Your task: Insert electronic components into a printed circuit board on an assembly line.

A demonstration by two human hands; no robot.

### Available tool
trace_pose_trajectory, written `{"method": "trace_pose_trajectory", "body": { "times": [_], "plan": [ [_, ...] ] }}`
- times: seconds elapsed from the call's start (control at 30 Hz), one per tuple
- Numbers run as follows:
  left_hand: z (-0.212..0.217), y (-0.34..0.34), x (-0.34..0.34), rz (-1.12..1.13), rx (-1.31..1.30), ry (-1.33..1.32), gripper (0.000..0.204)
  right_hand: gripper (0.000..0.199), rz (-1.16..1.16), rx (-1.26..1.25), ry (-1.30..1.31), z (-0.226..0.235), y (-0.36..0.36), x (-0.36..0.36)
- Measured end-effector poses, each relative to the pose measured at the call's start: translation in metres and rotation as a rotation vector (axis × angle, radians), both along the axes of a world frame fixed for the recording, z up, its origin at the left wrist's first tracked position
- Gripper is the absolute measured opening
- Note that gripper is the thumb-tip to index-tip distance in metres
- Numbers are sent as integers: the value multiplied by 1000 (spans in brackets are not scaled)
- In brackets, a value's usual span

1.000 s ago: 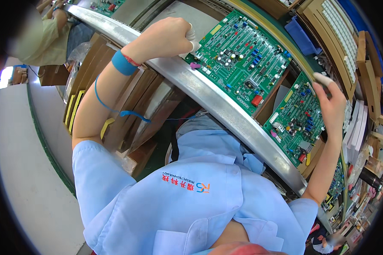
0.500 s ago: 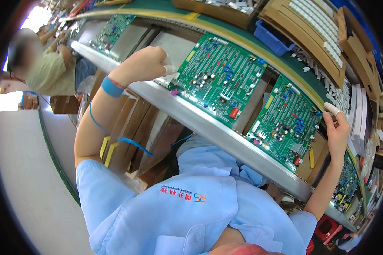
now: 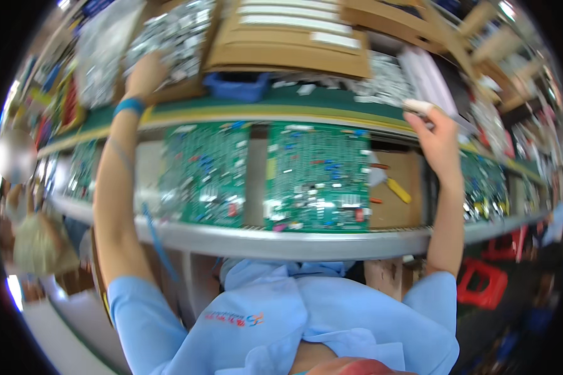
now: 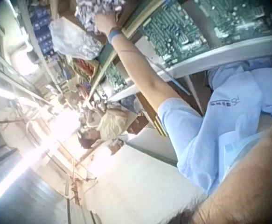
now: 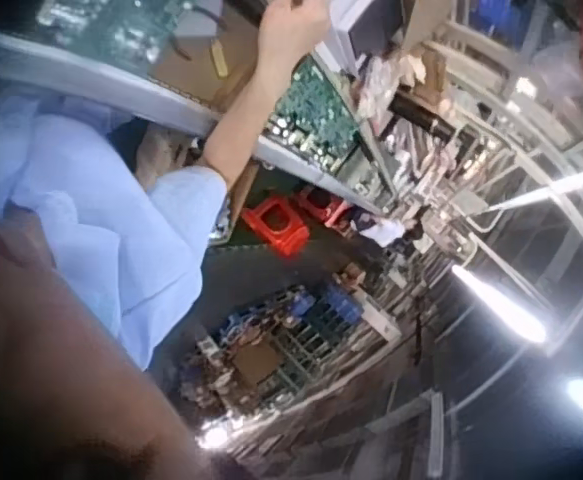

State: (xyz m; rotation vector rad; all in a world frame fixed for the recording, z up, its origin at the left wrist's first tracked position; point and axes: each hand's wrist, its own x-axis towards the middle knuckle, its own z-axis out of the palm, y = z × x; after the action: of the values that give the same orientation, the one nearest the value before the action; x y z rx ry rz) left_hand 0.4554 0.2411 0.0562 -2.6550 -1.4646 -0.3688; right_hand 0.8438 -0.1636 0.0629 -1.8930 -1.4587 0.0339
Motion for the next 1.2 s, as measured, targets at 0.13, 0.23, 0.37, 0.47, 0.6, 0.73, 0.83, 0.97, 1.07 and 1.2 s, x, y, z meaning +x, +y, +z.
{"method": "trace_pose_trajectory", "body": {
  "times": [0.13, 0.23, 0.37, 0.47, 0.6, 0.73, 0.83, 0.97, 1.07, 1.2],
  "plan": [
    [-16, 14, 5, -87, 115, -5, 32, 22, -216, 29, -63, 6, -18, 36],
    [12, -10, 42, 29, -112, -54, 31, 24, -383, 115, -47, 5, -31, 92],
    [-5, 23, 17, -71, -58, -143, 26, 22, -625, -74, -230, 3, -41, 159],
    [1, 18, 18, -7, -115, -106, 23, 24, -612, -127, -231, -5, -62, 192],
    [2, 23, 20, -72, -257, -125, 29, 30, -563, -205, -140, -8, -81, 207],
    [-3, 16, 19, -49, -427, -114, 30, 34, -619, -257, -151, -8, -81, 206],
    [0, 3, 25, -101, -245, -69, 28, 37, -446, -174, 97, -15, -73, 225],
    [2, -4, 12, -194, -109, -60, 27, 39, -212, -31, 196, -36, -58, 235],
    [3, 1, -7, -107, -164, -158, 30, 34, -246, -141, -129, -34, -56, 230],
    [21, -5, -13, -163, -100, -236, 43, 32, -245, -152, -163, -35, -63, 257]
  ]
}}
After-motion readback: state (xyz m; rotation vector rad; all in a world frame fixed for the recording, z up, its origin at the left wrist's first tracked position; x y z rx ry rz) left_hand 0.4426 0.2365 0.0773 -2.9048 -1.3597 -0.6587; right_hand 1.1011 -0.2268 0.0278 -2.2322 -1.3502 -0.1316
